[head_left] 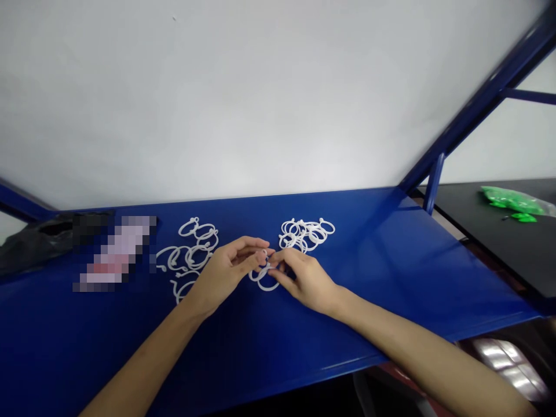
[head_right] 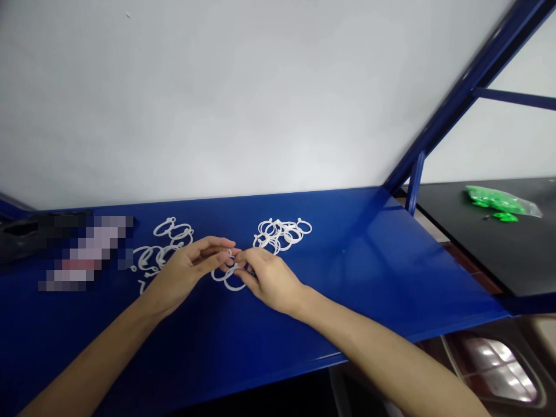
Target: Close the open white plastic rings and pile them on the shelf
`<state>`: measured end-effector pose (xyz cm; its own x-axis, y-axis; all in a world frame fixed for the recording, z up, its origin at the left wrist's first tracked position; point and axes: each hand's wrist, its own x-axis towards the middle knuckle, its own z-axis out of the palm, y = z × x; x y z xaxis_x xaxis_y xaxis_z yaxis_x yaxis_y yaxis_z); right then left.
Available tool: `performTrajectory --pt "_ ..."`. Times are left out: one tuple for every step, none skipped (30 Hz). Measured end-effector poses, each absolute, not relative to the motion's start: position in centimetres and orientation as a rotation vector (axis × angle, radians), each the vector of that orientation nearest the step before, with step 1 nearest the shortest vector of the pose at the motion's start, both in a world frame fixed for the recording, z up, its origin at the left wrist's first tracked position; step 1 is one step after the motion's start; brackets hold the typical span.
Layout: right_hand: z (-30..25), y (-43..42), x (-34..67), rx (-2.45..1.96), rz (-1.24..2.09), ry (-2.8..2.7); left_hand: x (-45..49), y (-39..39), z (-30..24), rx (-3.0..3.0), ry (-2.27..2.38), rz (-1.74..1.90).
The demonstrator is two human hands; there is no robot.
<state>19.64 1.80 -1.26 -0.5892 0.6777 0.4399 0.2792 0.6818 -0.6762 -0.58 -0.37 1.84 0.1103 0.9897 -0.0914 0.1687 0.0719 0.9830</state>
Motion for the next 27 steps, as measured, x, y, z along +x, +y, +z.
performTrajectory --pt "-1.3 1.8 19.6 -0.738 0.744 -2.164 -0.5 -0.4 1.7 1.316 1.276 0.969" --pt "-1.2 1.8 19.7 -0.745 0.747 -2.148 -0.5 -0.4 1.6 1.314 1.284 0.966" --pt "-1.1 1.9 19.7 -0.752 0.741 -2.135 -0.5 -0.3 1.6 1.314 1.299 0.966" --pt "-1.0 1.9 19.7 -0.759 0.729 -2.118 -0.5 -0.3 1.5 1.315 1.317 0.968" --pt "-0.9 2.0 19.8 -0.767 0.719 -2.098 -0.6 -0.3 1.4 1.319 1.338 0.969" --pt "-0.7 2.0 19.8 -0.776 0.714 -2.076 -0.6 -0.2 1.3 1.323 1.358 0.968" --pt "-0.5 2.0 19.9 -0.783 0.713 -2.052 -0.7 -0.2 1.2 1.325 1.373 0.964" --pt "-0.4 2.0 19.9 -0.787 0.716 -2.03 -0.7 -0.1 1.2 1.324 1.382 0.958" --pt "-0.3 2.0 19.9 -0.788 0.726 -2.013 -0.8 -0.1 1.1 1.319 1.385 0.952" --pt "-0.2 2.0 19.9 -0.787 0.741 -1.999 -0.8 0.0 1.1 1.31 1.382 0.947" --pt "-0.1 2.0 19.9 -0.788 0.756 -1.986 -0.8 0.0 1.0 1.297 1.371 0.945" --pt "-0.1 2.0 19.9 -0.794 0.771 -1.969 -0.9 0.0 0.9 1.282 1.352 0.943" --pt "-0.1 2.0 19.9 -0.808 0.793 -1.945 -0.9 0.1 0.9 1.267 1.327 0.941" --pt "-0.2 2.1 19.9 -0.825 0.826 -1.916 -1.0 0.1 0.8 1.252 1.298 0.94" --pt "-0.3 2.1 19.9 -0.842 0.872 -1.884 -1.1 0.2 0.7 1.239 1.265 0.938" --pt "-0.4 2.2 19.8 -0.853 0.929 -1.85 -1.2 0.2 0.7 1.229 1.235 0.934" --pt "-0.5 2.3 19.8 -0.858 0.996 -1.813 -1.4 0.3 0.7 1.225 1.212 0.931" --pt "-0.7 2.4 19.8 -0.855 1.068 -1.776 -1.5 0.3 0.6 1.223 1.197 0.928" --pt "-0.8 2.5 19.8 -0.845 1.14 -1.739 -1.7 0.4 0.6 1.222 1.188 0.925" --pt "-0.9 2.6 19.8 -0.83 1.209 -1.702 -1.8 0.4 0.6 1.221 1.181 0.924" --pt "-1.1 2.7 19.8 -0.813 1.271 -1.664 -1.9 0.5 0.5 1.22 1.175 0.924" --pt "-1.1 2.7 19.8 -0.795 1.324 -1.627 -2.0 0.5 0.5 1.217 1.165 0.925" --pt "-1.1 2.8 19.7 -0.778 1.367 -1.595 -2.0 0.5 0.5 1.211 1.155 0.929" --pt "-1.1 2.8 19.7 -0.764 1.398 -1.569 -2.1 0.6 0.5 1.206 1.146 0.937" --pt "-1.1 2.8 19.7 -0.755 1.419 -1.553 -2.0 0.6 0.5 1.202 1.143 0.948" --pt "-1.0 2.7 19.7 -0.749 1.429 -1.545 -2.0 0.6 0.6 1.199 1.147 0.958" --pt "-0.9 2.7 19.7 -0.745 1.428 -1.545 -2.0 0.6 0.7 1.199 1.159 0.964"
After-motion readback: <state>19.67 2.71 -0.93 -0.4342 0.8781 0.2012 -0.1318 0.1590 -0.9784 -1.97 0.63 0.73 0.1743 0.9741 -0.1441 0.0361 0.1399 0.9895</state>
